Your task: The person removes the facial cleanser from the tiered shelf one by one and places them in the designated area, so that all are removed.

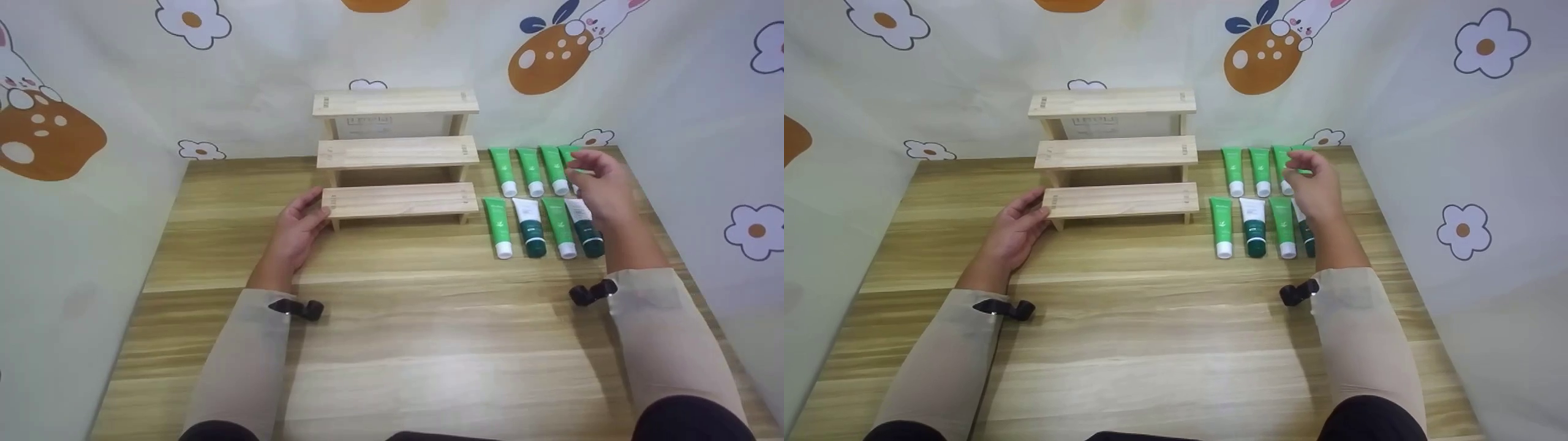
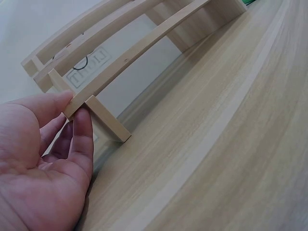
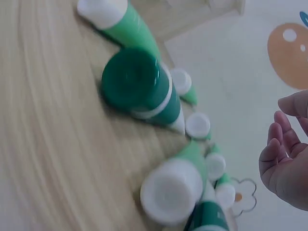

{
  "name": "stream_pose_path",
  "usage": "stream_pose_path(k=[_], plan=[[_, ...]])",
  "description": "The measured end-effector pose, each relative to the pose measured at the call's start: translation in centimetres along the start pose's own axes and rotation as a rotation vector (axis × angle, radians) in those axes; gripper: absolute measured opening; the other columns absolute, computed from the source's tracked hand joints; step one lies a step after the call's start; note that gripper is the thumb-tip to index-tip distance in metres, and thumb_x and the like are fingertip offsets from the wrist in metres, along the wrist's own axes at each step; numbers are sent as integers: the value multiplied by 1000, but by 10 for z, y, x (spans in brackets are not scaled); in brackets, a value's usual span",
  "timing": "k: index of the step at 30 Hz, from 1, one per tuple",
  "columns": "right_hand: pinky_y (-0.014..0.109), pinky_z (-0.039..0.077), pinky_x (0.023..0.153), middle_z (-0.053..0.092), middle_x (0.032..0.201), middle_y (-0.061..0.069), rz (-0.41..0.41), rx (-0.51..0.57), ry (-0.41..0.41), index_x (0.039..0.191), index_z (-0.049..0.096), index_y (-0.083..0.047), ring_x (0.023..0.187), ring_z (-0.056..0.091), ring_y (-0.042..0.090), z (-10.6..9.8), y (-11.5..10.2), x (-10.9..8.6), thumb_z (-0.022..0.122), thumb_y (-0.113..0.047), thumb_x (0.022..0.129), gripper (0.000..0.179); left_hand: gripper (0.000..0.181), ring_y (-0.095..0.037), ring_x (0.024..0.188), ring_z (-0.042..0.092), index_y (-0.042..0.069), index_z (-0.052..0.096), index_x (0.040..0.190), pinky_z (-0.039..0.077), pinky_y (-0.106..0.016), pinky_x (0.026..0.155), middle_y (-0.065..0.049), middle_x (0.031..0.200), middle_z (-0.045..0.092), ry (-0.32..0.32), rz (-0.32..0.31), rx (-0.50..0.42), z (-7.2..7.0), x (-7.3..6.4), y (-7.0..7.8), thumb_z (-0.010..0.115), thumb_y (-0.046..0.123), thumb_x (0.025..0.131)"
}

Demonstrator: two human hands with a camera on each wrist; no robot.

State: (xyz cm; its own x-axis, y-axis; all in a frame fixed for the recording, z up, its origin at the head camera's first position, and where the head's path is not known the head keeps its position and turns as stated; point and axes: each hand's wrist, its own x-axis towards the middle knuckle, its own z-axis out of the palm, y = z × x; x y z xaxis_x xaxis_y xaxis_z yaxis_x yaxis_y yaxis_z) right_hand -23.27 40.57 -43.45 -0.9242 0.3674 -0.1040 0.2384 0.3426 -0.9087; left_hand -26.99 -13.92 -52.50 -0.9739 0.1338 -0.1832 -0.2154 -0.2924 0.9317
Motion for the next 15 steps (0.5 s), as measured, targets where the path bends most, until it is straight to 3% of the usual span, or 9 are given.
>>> stream_pose_path(k=[7, 11, 15], plan=[[22, 54, 78, 63, 128, -6, -77, 142, -57, 137, 64, -24, 114, 56, 14, 28, -22, -4, 68, -17, 105, 33, 59, -13, 129, 59, 5, 45, 159, 58, -21, 103, -7, 167, 42, 3, 1, -5, 1, 1, 1, 64, -2, 104], [22, 55, 76, 64, 128, -1, -115, 237, -98, 135, 66, -21, 114, 57, 17, 45, -34, -8, 71, -14, 103, 33, 59, -13, 127, 60, 5, 47, 158, 58, -22, 103, -7, 167, 43, 4, 6, -10, 1, 1, 0, 66, 0, 103], [22, 56, 78, 65, 130, 2, -141, 265, -122, 135, 66, -21, 117, 59, 18, 62, -45, -12, 73, -15, 102, 33, 59, -13, 128, 60, 5, 45, 159, 58, -22, 104, -7, 167, 43, 1, 13, 2, 0, 0, -1, 66, 1, 104]])
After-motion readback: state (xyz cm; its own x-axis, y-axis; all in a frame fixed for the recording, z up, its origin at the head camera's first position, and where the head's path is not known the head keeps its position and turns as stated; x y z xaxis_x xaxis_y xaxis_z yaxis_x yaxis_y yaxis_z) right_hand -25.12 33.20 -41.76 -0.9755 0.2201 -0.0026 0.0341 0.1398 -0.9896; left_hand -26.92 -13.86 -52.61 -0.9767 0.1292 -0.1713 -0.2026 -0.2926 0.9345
